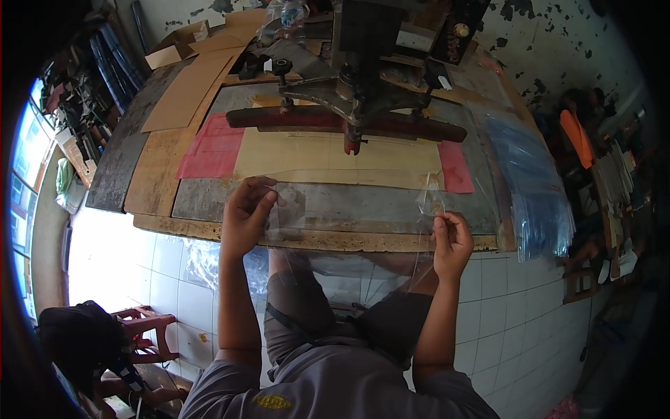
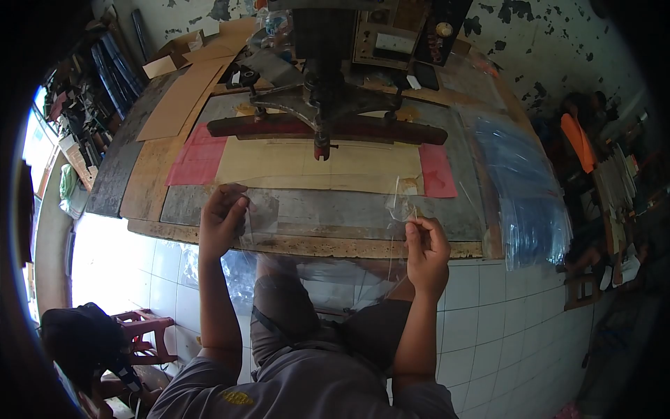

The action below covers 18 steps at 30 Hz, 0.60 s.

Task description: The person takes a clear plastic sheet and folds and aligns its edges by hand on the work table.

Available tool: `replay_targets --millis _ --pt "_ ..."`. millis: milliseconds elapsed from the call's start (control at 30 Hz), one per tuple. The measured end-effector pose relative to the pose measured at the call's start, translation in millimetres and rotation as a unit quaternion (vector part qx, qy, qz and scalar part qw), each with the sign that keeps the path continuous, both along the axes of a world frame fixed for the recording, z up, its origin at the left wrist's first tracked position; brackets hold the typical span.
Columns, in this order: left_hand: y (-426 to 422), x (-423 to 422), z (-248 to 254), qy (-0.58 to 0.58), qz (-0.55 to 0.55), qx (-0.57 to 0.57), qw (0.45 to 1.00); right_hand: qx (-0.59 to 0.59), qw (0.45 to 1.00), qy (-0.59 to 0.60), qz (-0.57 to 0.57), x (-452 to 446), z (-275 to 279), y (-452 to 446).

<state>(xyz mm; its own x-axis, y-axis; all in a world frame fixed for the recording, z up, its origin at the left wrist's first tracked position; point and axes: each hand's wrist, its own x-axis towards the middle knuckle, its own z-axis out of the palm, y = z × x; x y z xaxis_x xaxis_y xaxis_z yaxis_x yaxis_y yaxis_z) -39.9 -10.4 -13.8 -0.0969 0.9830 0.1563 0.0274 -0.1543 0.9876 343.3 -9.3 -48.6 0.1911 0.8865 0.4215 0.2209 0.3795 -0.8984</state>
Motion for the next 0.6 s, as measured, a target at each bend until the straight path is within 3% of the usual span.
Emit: replay_targets --millis 167,600 --pt "3.7 4.9 -6.0 0.012 0.028 0.059 0.998 0.003 1.0 -0.003 0.004 0.8 -0.3 0.0" --pt "2.0 4.1 -0.8 0.011 0.01 0.061 0.998 0.004 1.0 0.005 -0.002 -2.1 2.0 0.1"
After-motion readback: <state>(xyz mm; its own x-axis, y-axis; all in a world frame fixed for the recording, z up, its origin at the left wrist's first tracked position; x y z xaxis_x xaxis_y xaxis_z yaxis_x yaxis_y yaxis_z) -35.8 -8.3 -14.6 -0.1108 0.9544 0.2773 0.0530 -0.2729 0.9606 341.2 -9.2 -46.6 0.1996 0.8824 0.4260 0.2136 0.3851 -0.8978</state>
